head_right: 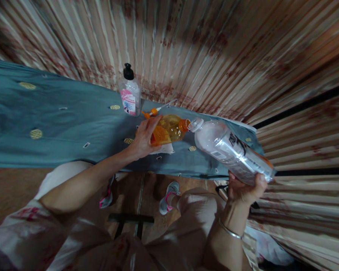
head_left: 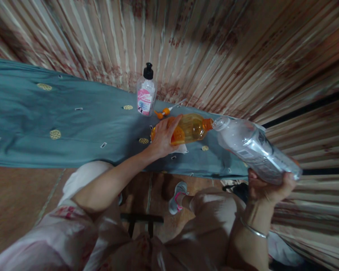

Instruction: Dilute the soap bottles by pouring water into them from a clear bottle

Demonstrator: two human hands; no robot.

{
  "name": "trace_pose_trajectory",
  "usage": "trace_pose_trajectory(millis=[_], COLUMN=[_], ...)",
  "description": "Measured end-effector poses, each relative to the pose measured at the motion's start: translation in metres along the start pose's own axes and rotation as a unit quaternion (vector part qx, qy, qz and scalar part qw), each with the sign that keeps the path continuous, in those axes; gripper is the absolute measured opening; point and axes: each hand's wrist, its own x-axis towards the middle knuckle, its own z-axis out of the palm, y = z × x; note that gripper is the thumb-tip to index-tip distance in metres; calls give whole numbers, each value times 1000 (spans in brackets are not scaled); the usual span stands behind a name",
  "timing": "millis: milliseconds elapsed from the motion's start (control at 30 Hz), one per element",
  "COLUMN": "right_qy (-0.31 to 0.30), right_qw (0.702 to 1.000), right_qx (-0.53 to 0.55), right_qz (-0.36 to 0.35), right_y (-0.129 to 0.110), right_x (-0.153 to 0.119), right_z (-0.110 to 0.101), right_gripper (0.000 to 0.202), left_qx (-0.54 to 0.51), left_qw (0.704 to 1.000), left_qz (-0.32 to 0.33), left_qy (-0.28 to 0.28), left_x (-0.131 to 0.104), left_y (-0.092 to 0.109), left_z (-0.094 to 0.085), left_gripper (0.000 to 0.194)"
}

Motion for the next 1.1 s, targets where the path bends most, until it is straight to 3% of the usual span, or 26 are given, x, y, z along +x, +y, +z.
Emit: trace_pose_trajectory(millis=[1100], right_qy=[-3], right_qw=[1000], right_qx=[2], right_qz=[-1], right_y=[-1], right_x=[1], right_z=[2], right_gripper=[50], left_qx=[-2], left_qw=[1000], left_qz=[2], left_qy=[-9], left_x=[1], left_y=[1], left_z=[-1], left_gripper=[102])
